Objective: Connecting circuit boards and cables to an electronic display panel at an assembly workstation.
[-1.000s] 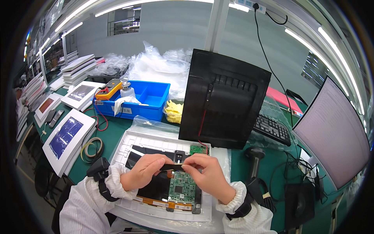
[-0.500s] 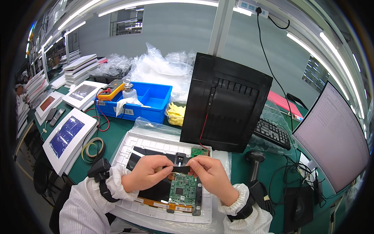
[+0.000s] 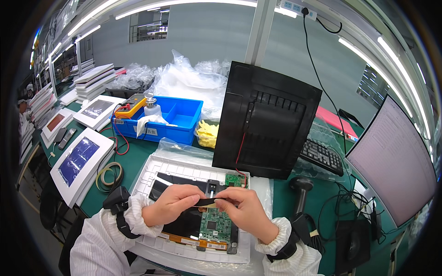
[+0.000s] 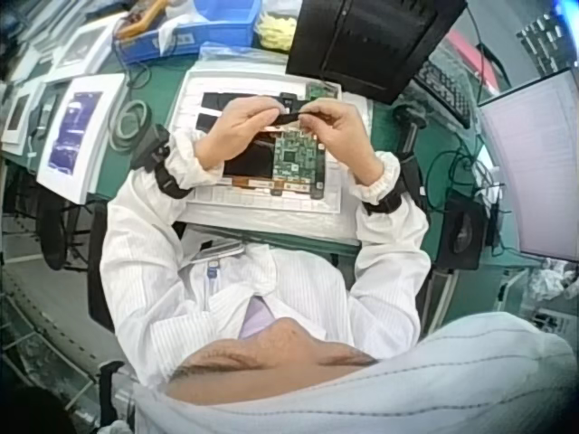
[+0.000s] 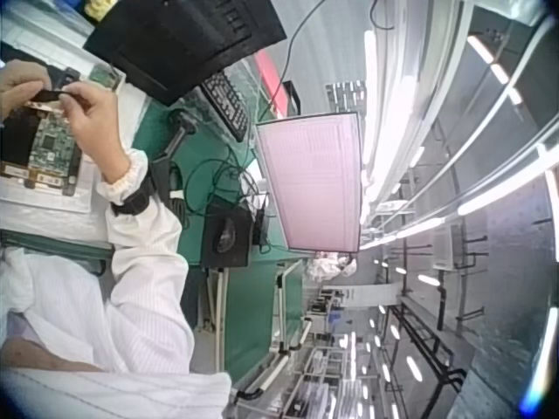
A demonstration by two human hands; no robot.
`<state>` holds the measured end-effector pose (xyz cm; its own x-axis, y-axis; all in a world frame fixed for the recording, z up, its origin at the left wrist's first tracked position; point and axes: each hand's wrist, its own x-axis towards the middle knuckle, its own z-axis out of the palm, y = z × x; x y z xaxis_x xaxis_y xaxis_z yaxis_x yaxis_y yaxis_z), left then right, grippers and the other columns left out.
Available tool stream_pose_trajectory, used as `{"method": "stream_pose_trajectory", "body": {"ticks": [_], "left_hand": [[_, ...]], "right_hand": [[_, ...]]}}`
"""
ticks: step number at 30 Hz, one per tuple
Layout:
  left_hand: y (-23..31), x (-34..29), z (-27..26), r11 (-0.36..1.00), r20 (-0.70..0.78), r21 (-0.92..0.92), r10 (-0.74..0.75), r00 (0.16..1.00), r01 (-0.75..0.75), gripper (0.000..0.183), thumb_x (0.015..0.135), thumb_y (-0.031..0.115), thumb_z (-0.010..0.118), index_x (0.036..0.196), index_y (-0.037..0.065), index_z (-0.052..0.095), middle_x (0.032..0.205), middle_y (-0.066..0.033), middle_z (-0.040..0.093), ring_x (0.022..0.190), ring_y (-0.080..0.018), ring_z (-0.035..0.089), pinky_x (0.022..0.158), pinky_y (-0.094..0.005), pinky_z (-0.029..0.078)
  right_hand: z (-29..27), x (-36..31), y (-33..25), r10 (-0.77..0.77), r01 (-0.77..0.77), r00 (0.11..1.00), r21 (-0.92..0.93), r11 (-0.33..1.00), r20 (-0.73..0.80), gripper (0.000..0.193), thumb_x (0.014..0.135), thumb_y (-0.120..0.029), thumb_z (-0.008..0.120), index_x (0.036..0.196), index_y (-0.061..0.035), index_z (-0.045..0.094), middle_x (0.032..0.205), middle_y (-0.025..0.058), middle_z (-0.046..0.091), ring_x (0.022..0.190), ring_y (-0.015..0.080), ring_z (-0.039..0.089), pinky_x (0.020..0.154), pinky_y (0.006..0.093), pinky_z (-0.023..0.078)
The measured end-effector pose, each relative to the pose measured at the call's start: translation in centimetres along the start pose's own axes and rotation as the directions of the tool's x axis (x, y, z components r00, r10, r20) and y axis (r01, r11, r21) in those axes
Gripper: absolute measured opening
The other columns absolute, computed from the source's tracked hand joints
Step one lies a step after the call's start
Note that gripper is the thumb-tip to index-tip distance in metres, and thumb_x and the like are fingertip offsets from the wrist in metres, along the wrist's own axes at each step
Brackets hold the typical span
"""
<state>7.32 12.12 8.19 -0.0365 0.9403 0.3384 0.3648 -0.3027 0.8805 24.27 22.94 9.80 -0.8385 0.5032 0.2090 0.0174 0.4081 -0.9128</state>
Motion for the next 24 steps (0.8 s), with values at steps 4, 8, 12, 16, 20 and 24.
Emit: {"method": "stream_pose_trajectory", "body": {"ticks": [4, 8, 12, 16, 20, 24], "left_hand": [[-0.2, 0.0, 0.1, 0.999, 0.001, -0.030, -0.014, 1.000, 0.014, 0.024, 0.085, 0.016, 0.046, 0.092, -0.003, 0.057, 0.076, -0.0106, 0.059, 0.064, -0.0149, 0.057, 0.058, -0.0253, 0.045], [-0.2, 0.1, 0.0, 0.998, 0.006, 0.050, -0.028, 1.000, 0.028, 0.020, 0.083, 0.016, 0.050, 0.090, -0.001, 0.059, 0.074, -0.0099, 0.060, 0.061, -0.0165, 0.056, 0.055, -0.0264, 0.043], [0.0, 0.1, 0.1, 0.997, -0.023, 0.064, -0.032, 0.999, 0.033, 0.019, 0.081, 0.017, 0.053, 0.088, 0.000, 0.060, 0.073, -0.0103, 0.060, 0.060, -0.0190, 0.055, 0.054, -0.0275, 0.042], [0.0, 0.2, 0.5, 0.995, -0.013, 0.101, 0.014, 1.000, -0.013, 0.017, 0.078, 0.015, 0.057, 0.086, 0.000, 0.059, 0.072, -0.0118, 0.059, 0.061, -0.0217, 0.055, 0.056, -0.0292, 0.042], [-0.2, 0.2, 0.3, 0.991, 0.106, 0.063, 0.109, 0.988, -0.116, 0.011, 0.079, 0.006, 0.058, 0.087, 0.000, 0.056, 0.070, -0.0042, 0.056, 0.058, -0.0074, 0.049, 0.052, -0.0215, 0.038], [1.1, 0.2, 0.1, 0.964, 0.374, -0.145, -0.155, 0.915, 0.222, 0.018, 0.081, 0.005, 0.054, 0.098, 0.002, 0.049, 0.081, -0.0074, 0.060, 0.053, -0.0128, 0.055, 0.054, -0.0246, 0.046]], "right_hand": [[0.1, -0.1, -0.2, -0.001, 0.001, 1.000, 0.025, 1.000, -0.021, 0.008, 0.080, 0.001, 0.055, 0.084, 0.0061, 0.059, 0.071, 0.0077, 0.058, 0.063, 0.0118, 0.056, 0.057, 0.0219, 0.045], [0.1, 0.0, -0.3, 0.025, -0.024, 0.999, 0.031, 0.999, -0.030, 0.010, 0.082, 0.000, 0.051, 0.086, 0.0067, 0.059, 0.072, 0.0082, 0.059, 0.064, 0.0127, 0.057, 0.060, 0.0229, 0.046], [0.0, -0.1, -0.5, 0.055, -0.054, 0.998, 0.041, 0.998, -0.021, 0.012, 0.083, -0.001, 0.051, 0.088, 0.0067, 0.059, 0.072, 0.0084, 0.060, 0.065, 0.0129, 0.058, 0.061, 0.0230, 0.047], [-0.2, -0.2, -0.3, 0.086, -0.086, 0.996, 0.083, 0.993, 0.000, 0.013, 0.084, -0.003, 0.051, 0.089, 0.0064, 0.058, 0.072, 0.0084, 0.060, 0.065, 0.0129, 0.059, 0.061, 0.0228, 0.048], [-0.1, -0.2, -0.2, 0.051, -0.050, 0.999, 0.054, 0.997, -0.016, 0.012, 0.084, -0.001, 0.050, 0.089, 0.0060, 0.058, 0.071, 0.0085, 0.060, 0.063, 0.0130, 0.059, 0.060, 0.0232, 0.049], [0.0, -0.5, -1.0, -0.046, 0.046, 0.999, -0.024, 0.999, -0.014, 0.012, 0.082, 0.001, 0.049, 0.088, 0.0050, 0.058, 0.070, 0.0094, 0.060, 0.062, 0.0140, 0.060, 0.060, 0.0232, 0.049]]}}
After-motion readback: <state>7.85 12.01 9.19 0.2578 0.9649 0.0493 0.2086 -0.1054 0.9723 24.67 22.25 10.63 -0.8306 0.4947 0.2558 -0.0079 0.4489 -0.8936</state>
